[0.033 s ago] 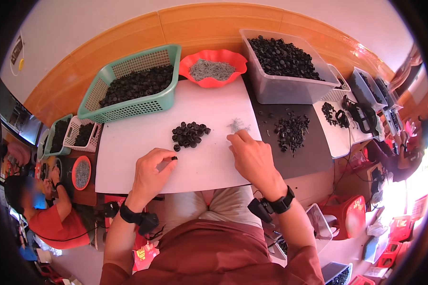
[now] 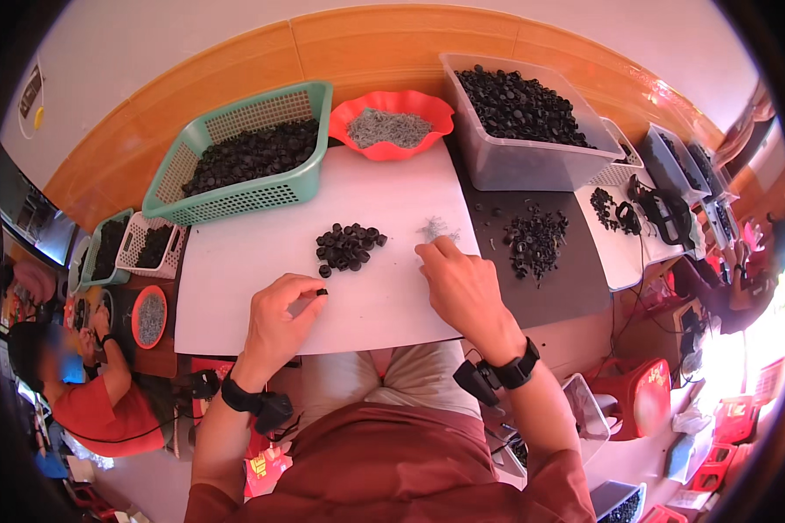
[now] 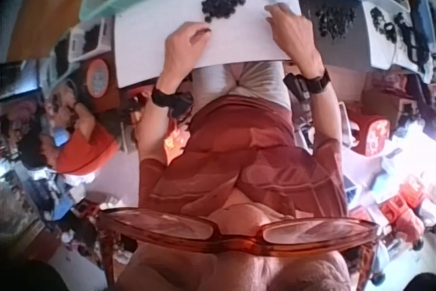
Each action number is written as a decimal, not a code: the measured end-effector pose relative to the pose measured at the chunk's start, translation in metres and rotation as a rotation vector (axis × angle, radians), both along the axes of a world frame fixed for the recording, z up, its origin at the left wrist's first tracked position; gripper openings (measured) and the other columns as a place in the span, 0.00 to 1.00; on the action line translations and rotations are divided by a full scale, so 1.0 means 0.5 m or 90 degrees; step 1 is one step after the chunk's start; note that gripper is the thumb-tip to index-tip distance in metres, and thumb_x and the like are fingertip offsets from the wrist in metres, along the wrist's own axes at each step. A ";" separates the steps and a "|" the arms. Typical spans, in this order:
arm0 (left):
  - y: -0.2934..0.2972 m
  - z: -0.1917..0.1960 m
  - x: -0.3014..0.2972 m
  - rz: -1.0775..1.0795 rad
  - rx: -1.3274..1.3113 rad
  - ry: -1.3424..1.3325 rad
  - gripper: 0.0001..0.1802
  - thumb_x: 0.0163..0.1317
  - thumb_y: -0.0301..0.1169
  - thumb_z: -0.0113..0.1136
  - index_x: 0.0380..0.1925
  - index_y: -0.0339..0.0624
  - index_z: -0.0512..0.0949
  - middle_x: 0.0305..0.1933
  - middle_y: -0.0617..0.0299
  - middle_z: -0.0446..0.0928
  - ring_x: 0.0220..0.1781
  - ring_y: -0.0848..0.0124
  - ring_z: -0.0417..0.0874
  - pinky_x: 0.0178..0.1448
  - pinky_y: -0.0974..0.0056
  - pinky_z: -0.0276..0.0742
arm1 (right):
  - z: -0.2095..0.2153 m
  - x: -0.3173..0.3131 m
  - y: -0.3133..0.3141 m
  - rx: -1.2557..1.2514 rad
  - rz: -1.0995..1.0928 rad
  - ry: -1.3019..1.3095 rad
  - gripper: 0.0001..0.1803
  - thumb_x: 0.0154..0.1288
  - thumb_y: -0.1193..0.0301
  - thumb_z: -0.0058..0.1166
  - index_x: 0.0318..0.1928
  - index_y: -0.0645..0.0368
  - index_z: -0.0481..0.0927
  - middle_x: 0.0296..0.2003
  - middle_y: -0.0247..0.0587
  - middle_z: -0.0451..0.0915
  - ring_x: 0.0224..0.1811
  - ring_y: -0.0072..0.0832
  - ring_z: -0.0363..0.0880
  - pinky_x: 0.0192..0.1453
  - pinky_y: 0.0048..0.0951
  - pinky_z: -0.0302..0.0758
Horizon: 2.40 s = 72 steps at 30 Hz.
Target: Assembling small black plastic components by hand.
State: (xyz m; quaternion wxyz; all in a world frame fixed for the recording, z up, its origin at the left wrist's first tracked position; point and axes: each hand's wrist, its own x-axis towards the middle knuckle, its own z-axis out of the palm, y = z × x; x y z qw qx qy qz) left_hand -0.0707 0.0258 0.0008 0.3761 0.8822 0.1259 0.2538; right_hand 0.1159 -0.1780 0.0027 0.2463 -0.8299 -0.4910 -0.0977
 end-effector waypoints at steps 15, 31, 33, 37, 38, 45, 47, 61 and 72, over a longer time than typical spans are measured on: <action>-0.028 -0.043 -0.024 -0.094 -0.605 -0.080 0.12 0.72 0.27 0.63 0.50 0.32 0.83 0.45 0.60 0.83 0.45 0.72 0.85 0.53 0.64 0.83 | 0.019 -0.022 0.029 0.033 0.163 0.143 0.15 0.64 0.84 0.51 0.50 0.63 0.80 0.41 0.54 0.80 0.33 0.55 0.81 0.41 0.45 0.80; -0.071 -0.043 -0.027 -0.162 -0.994 -0.104 0.10 0.73 0.29 0.62 0.50 0.37 0.81 0.45 0.61 0.83 0.45 0.72 0.85 0.55 0.62 0.87 | -0.001 -0.140 0.047 0.370 0.229 0.773 0.05 0.71 0.81 0.59 0.45 0.67 0.85 0.44 0.38 0.80 0.35 0.15 0.81 0.33 0.17 0.77; -0.078 -0.040 -0.025 -0.179 -1.006 -0.104 0.10 0.73 0.29 0.62 0.49 0.37 0.81 0.44 0.61 0.83 0.45 0.72 0.86 0.55 0.62 0.87 | -0.002 -0.143 0.047 0.380 0.238 0.780 0.05 0.71 0.82 0.59 0.45 0.67 0.85 0.45 0.39 0.80 0.37 0.17 0.83 0.34 0.18 0.78; -0.083 -0.040 -0.026 -0.170 -1.012 -0.107 0.09 0.73 0.28 0.62 0.49 0.37 0.81 0.44 0.60 0.84 0.45 0.72 0.86 0.54 0.62 0.87 | -0.004 -0.146 0.044 0.377 0.250 0.736 0.06 0.71 0.83 0.57 0.45 0.68 0.84 0.44 0.40 0.79 0.39 0.20 0.85 0.36 0.20 0.79; -0.084 -0.042 -0.026 -0.169 -1.015 -0.112 0.09 0.73 0.28 0.62 0.49 0.37 0.81 0.44 0.60 0.84 0.44 0.72 0.86 0.54 0.63 0.87 | -0.004 -0.147 0.043 0.364 0.249 0.706 0.06 0.71 0.83 0.57 0.45 0.68 0.84 0.44 0.40 0.79 0.38 0.20 0.84 0.36 0.20 0.79; -0.088 -0.046 -0.024 -0.157 -1.021 -0.119 0.09 0.73 0.28 0.62 0.49 0.37 0.81 0.44 0.59 0.84 0.44 0.71 0.87 0.54 0.62 0.87 | -0.023 -0.145 0.038 0.355 0.242 0.557 0.06 0.68 0.83 0.60 0.45 0.64 0.84 0.41 0.42 0.80 0.32 0.20 0.80 0.34 0.22 0.76; -0.088 -0.046 -0.023 -0.156 -1.022 -0.121 0.09 0.73 0.28 0.62 0.49 0.37 0.81 0.44 0.59 0.84 0.44 0.71 0.87 0.54 0.62 0.87 | -0.026 -0.145 0.039 0.364 0.240 0.517 0.08 0.67 0.83 0.61 0.45 0.64 0.84 0.40 0.43 0.81 0.32 0.21 0.80 0.35 0.23 0.76; -0.096 -0.041 -0.019 -0.151 -1.002 -0.106 0.10 0.73 0.28 0.62 0.49 0.36 0.81 0.44 0.57 0.85 0.44 0.70 0.87 0.54 0.62 0.87 | -0.029 -0.148 0.033 0.375 0.237 0.543 0.07 0.68 0.83 0.60 0.45 0.64 0.84 0.41 0.43 0.81 0.37 0.24 0.83 0.39 0.24 0.79; -0.109 -0.039 -0.015 -0.120 -0.987 -0.106 0.09 0.72 0.29 0.64 0.48 0.37 0.81 0.44 0.61 0.84 0.44 0.72 0.86 0.51 0.65 0.84 | -0.025 -0.150 0.025 0.318 0.192 0.433 0.13 0.63 0.77 0.68 0.49 0.61 0.86 0.43 0.42 0.81 0.31 0.24 0.80 0.34 0.26 0.78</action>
